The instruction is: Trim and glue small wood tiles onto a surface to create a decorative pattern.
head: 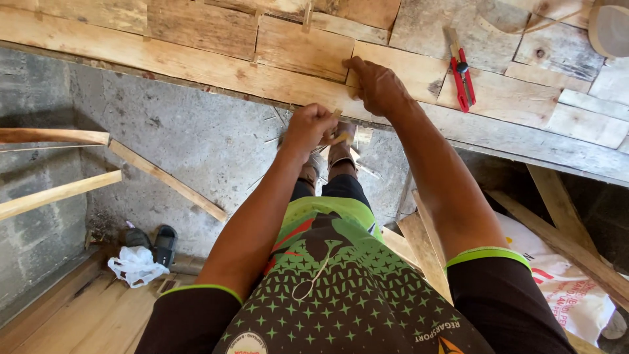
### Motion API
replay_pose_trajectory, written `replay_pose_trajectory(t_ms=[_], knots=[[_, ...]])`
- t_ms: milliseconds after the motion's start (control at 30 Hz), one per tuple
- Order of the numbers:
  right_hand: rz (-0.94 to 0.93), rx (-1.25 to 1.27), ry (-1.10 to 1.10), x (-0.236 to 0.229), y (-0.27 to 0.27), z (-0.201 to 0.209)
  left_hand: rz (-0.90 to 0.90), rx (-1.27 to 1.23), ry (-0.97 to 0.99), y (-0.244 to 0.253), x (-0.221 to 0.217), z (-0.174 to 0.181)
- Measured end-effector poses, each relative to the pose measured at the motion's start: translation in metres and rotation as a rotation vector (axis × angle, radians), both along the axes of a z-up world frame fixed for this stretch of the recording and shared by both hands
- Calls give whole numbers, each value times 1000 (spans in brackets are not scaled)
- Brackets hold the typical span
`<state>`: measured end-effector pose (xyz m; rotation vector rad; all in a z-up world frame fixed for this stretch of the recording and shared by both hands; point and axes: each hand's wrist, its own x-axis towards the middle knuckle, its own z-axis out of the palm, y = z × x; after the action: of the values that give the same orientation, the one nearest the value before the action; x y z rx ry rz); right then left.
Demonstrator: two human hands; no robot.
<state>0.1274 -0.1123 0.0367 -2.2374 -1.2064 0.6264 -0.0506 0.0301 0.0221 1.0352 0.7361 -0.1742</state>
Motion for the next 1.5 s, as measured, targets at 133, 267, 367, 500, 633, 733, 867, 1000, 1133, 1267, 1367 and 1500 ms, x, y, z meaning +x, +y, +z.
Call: replay_pose_trajectory(t_ms=[133,267,367,500,633,733,867,1000,1133,1267,1367,1500], knots=[[24,49,12,1,0,0,98,-91,150,-20,43,-34],[11,30,13,1,2,2,155,140,30,-31,62,-83],[2,11,14,3,5,5,208,134,87,-29,71,-77],[-7,-136,85,2,10,18,215,98,92,-28,70,-88],[2,-176,60,7,9,10,190,145,24,-29,70,-91],[47,-151,42,14,9,3,221,163,-8,-32,71,-88],[61,-234,111,21,15,3,234,149,29,-34,71,-97],[58,-232,152,24,16,4,245,171,4,-34,72,-105],[94,-144,127,27,13,-9,232,174,-27,-34,72,-96],[101,-226,61,27,18,-6,253,198,-23,-33,73,-88],[93,-222,27,27,17,-13,268,160,-2,-33,76,-88],[84,-200,5,28,18,-15,308,138,71,-35,74,-97]])
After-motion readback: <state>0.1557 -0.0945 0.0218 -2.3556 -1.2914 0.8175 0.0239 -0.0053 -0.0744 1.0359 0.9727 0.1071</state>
